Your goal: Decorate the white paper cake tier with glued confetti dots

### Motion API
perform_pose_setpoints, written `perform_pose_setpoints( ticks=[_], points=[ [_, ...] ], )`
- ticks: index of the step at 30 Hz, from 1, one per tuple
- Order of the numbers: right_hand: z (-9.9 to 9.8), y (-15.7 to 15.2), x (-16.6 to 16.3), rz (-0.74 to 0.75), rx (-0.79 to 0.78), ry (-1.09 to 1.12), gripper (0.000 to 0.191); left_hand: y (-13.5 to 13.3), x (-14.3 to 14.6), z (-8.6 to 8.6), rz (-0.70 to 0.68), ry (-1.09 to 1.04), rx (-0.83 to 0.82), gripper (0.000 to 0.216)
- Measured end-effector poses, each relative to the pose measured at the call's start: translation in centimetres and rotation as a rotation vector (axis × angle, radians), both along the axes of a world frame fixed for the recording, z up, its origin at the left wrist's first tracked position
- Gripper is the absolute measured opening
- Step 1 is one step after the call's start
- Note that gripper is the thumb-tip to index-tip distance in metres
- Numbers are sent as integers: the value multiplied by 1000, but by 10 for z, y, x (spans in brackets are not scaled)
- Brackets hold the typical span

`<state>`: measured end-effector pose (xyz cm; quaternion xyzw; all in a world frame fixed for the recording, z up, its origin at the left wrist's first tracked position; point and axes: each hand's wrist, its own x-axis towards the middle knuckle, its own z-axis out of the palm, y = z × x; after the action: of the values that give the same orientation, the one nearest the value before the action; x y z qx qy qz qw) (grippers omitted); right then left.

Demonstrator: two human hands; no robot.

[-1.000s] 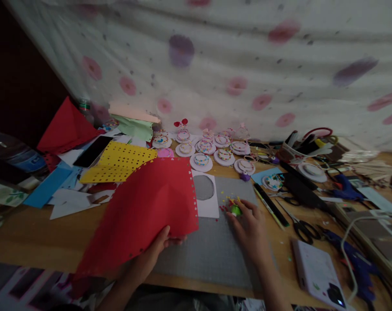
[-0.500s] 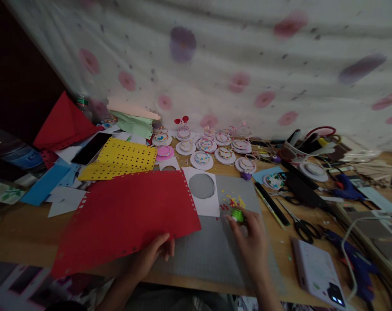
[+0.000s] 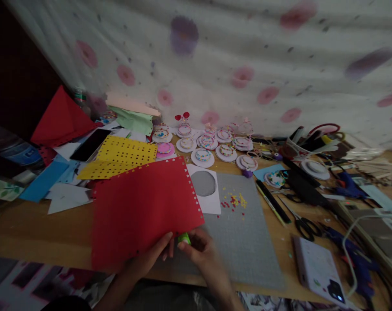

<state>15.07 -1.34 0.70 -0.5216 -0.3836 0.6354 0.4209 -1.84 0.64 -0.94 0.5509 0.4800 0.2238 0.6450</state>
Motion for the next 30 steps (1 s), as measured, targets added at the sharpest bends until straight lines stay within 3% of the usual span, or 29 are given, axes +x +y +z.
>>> perform_pose_setpoints(
  ticks=[9,22,30],
  points=[
    [-4,1,-2,-92,15,124,27,-1,1,3,-44,6,0,58],
    [-5,7,-6,-268,-242,479,29,-1,-2,-3,-153,-48,-14,61],
    [-6,6,-5,-239,-226,524,27,0,-2,-6,-180,-40,-21,62]
  ],
)
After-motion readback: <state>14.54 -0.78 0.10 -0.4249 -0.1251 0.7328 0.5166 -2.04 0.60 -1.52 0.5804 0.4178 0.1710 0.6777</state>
